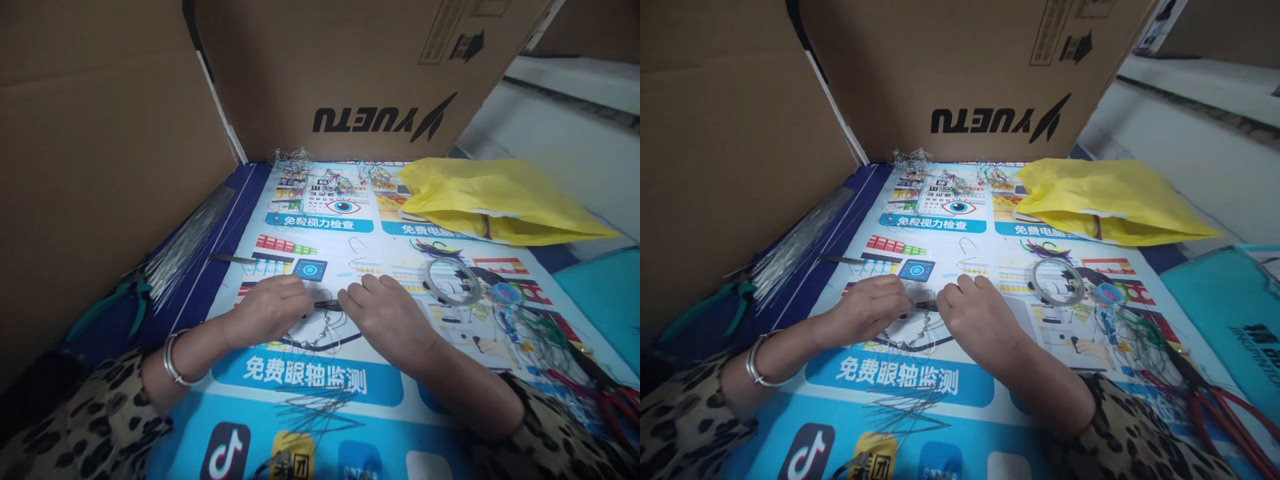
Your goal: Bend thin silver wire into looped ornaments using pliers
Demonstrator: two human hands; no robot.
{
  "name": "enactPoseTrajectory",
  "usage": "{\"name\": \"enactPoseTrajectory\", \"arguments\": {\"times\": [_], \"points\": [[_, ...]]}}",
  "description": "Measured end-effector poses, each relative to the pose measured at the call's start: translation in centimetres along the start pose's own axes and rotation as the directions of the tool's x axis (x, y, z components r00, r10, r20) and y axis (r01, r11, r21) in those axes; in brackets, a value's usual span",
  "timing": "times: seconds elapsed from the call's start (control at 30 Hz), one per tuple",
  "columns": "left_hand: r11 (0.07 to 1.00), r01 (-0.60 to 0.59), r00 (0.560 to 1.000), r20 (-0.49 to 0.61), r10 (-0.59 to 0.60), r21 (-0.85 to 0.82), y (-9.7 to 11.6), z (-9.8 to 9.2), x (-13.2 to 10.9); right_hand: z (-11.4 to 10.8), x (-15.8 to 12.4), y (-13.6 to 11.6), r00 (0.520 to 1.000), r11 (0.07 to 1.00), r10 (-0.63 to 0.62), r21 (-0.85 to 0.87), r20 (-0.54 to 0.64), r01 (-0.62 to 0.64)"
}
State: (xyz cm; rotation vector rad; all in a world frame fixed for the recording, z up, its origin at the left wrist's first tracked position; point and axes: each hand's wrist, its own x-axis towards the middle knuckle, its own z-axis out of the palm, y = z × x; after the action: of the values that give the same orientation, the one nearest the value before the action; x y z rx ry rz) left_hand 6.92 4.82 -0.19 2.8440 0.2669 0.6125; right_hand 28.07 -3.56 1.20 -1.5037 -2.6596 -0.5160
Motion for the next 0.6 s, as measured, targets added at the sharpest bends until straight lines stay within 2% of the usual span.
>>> {"name": "enactPoseTrajectory", "arguments": {"times": [0.37,0.6], "points": [[0.988,-0.063,0.998,0.035,0.059,0.138,0.1,0.22,-0.05,-0.14,0.07,-0.05,1.0,1.0,-0.006,-0.012,-0.019,0.006],[0.993,-0.06,0.998,0.011,0.059,0.097,0.13,0.14,-0.02,0.21,-0.09,0.08,0.999,1.0,-0.007,-0.016,-0.044,0.007]]}}
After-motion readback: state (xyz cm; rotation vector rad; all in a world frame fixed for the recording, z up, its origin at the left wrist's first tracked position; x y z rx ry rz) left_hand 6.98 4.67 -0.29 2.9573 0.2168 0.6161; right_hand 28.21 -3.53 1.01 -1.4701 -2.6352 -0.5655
